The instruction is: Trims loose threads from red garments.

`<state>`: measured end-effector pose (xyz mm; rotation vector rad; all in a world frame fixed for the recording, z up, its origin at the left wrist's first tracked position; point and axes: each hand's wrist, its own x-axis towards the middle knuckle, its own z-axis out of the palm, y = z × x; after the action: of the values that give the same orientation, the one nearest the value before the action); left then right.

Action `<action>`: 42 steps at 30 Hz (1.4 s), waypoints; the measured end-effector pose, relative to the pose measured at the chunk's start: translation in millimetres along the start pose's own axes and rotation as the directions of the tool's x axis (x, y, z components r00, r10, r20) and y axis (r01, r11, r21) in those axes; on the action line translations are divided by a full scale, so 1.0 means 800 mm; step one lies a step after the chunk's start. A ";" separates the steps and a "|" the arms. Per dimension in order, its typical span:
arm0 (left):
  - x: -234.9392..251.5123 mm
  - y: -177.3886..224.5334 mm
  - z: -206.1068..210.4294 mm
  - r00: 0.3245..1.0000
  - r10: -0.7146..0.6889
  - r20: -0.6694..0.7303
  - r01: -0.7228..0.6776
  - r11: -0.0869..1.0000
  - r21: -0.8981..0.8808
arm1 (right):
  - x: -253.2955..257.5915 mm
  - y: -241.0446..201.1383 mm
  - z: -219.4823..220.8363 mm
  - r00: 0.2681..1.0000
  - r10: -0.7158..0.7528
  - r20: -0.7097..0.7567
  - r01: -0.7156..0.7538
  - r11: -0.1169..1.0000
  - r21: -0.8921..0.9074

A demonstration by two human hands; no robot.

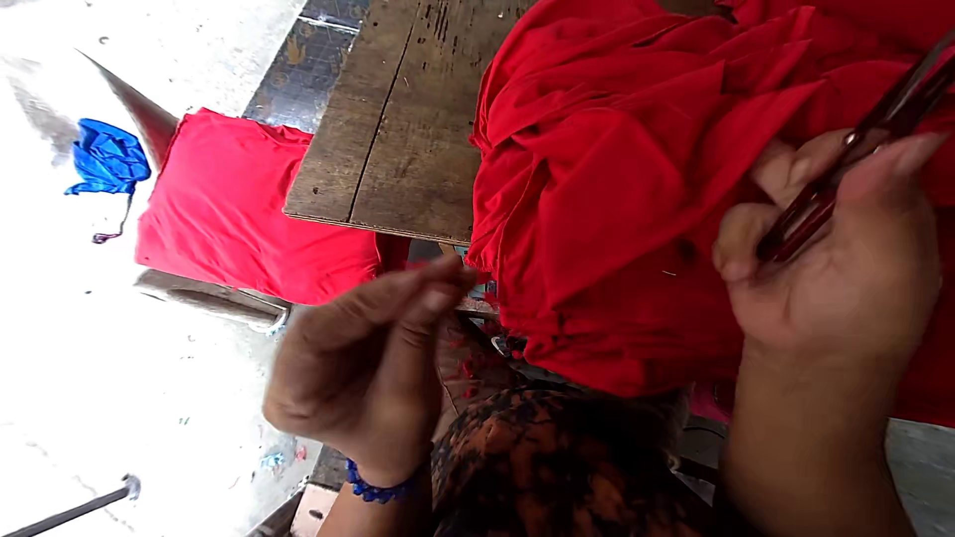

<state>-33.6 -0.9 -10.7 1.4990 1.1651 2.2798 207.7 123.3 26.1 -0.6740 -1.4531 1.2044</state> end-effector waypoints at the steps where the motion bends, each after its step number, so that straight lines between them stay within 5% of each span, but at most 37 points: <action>1: 0.002 -0.008 -0.008 0.998 -0.043 -0.036 0.044 0.998 0.053 | 0.010 0.004 -0.007 0.998 0.033 -0.051 -0.030 0.998 0.061; 4: -0.005 -0.045 -0.019 0.975 -0.206 -0.079 0.220 0.938 0.268 | 0.021 0.012 -0.018 0.987 0.135 -0.088 -0.108 0.958 0.264; 8: -0.042 -0.071 -0.006 0.872 -0.477 0.115 0.385 0.810 0.442 | 0.020 0.009 -0.015 0.978 0.142 -0.152 -0.076 0.923 0.376; 10: -0.053 -0.073 0.002 0.755 -0.602 0.260 0.449 0.763 0.464 | 0.018 0.003 -0.014 0.972 0.126 -0.198 -0.067 0.958 0.280; 12: -0.057 -0.071 0.005 0.712 -0.623 0.324 0.475 0.767 0.432 | 0.013 -0.003 -0.013 0.963 0.063 -0.263 -0.039 0.995 0.093; 15: -0.050 -0.057 -0.001 0.783 -0.545 0.299 0.435 0.824 0.363 | -0.011 -0.011 -0.011 0.936 -0.205 -0.285 0.152 0.968 -0.200; 17: -0.044 -0.042 -0.004 0.788 -0.555 0.266 0.502 0.830 0.245 | -0.032 -0.013 -0.002 0.921 -0.362 -0.142 0.295 0.889 -0.349; 20: -0.033 -0.021 0.003 0.781 -0.568 0.260 0.587 0.809 0.003 | -0.054 -0.013 0.025 0.889 -0.351 0.294 0.455 0.749 -0.482; 23: -0.026 -0.016 0.010 0.809 -0.504 0.301 0.551 0.829 -0.093 | -0.049 0.003 0.040 0.847 -0.233 0.478 0.514 0.587 -0.625; 26: -0.024 -0.016 0.015 0.844 -0.448 0.294 0.494 0.864 -0.102 | -0.036 0.013 0.038 0.875 -0.195 0.444 0.482 0.439 -0.758; 29: -0.026 -0.019 0.017 0.857 -0.448 0.256 0.490 0.862 -0.132 | -0.019 0.001 0.007 0.878 -0.379 0.291 0.444 0.422 -0.790; 33: -0.028 -0.022 0.019 0.830 -0.525 0.191 0.557 0.800 -0.223 | 0.011 0.010 -0.031 0.737 -0.666 0.114 0.402 0.296 -0.866; 36: -0.027 -0.022 0.026 0.813 -0.559 0.163 0.582 0.768 -0.267 | 0.013 0.021 -0.011 0.905 -0.363 0.224 0.276 0.098 -0.956; 38: -0.024 -0.019 0.030 0.821 -0.548 0.159 0.570 0.773 -0.279 | 0.016 0.019 -0.012 0.926 -0.292 0.238 0.302 0.199 -0.932; 40: -0.021 -0.015 0.032 0.835 -0.526 0.159 0.549 0.793 -0.263 | 0.009 0.009 -0.026 0.887 -0.418 0.198 0.386 0.432 -0.815; 42: -0.017 -0.012 0.036 0.859 -0.490 0.148 0.512 0.829 -0.226 | -0.011 -0.009 -0.019 0.834 -0.525 0.170 0.470 0.514 -0.717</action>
<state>-5.6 13.5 -21.5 1.0259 1.0353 1.8971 225.5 118.1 28.1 -0.7309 -1.9104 0.0747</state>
